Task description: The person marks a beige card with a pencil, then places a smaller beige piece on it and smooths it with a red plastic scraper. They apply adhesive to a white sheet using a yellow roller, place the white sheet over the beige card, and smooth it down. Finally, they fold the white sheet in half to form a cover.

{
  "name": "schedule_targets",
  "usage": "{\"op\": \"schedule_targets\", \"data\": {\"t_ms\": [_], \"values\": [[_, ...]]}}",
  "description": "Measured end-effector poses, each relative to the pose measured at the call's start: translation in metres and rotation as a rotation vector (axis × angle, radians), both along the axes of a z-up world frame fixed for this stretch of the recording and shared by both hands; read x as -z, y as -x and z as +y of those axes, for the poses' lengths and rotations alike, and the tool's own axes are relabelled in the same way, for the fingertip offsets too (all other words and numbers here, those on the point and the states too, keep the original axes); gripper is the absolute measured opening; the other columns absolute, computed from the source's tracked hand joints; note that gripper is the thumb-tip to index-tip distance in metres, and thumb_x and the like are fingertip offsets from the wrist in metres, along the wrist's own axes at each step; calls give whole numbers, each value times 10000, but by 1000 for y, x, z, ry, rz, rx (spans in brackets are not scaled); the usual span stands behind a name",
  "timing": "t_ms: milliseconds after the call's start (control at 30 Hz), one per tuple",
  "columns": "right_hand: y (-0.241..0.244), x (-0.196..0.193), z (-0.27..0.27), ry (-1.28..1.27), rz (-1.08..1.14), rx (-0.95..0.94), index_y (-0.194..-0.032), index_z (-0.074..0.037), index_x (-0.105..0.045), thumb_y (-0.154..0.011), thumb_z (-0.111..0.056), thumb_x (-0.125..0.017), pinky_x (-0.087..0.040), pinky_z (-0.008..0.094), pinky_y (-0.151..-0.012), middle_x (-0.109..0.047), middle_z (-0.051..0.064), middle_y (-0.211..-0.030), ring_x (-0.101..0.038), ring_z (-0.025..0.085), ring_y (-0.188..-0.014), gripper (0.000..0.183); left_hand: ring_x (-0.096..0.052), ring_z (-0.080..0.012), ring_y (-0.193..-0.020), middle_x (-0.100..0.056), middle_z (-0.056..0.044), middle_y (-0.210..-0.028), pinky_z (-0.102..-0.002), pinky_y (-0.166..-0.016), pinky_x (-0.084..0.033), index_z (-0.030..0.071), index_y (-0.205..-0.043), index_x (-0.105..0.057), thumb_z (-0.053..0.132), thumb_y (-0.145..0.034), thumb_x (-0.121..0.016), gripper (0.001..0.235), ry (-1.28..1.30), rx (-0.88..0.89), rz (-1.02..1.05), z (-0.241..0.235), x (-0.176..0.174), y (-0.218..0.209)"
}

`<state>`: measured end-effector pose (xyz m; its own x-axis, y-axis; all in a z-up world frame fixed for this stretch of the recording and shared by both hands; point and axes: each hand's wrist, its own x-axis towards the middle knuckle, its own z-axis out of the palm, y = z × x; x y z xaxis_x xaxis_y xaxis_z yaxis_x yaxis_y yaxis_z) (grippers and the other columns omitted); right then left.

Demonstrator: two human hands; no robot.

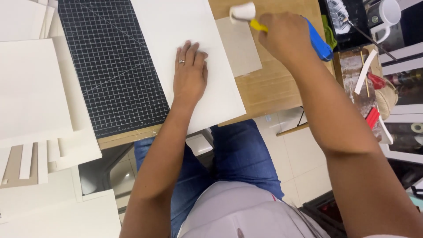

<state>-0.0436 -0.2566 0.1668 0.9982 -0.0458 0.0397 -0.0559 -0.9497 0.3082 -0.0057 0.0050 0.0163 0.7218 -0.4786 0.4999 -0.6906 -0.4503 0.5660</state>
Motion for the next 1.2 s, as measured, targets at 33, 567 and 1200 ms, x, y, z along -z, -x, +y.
{"op": "schedule_targets", "data": {"t_ms": [33,567,1200], "values": [[5,-11,7,-11,89,18,-1336,-258,-740,-890,-251,-607,-538,509,-574,-748,160,-832,-702,421,-753,466,-389,-430,-1439,-537,-221,-1427,-585,-1248,-252,6,-1164,-625,14,-1023,-551,159,1,-7,-4,0,-1,-1],[83,-53,39,-35,271,121,-1290,-222,-726,-919,-282,-567,-539,503,-556,-751,134,-829,-712,388,-777,407,-410,-438,-1419,-547,-211,-1386,-602,-1235,-273,13,-1141,-624,-1,-1023,-563,134,19,-4,-19,0,-7,-1],[92,-57,46,15,341,107,-1189,-231,-728,-937,-334,-524,-520,479,-561,-764,101,-819,-726,371,-778,341,-409,-436,-1414,-541,-213,-1384,-601,-1236,-269,13,-1139,-611,-2,-1032,-559,120,6,0,-15,1,-10,0]]}}
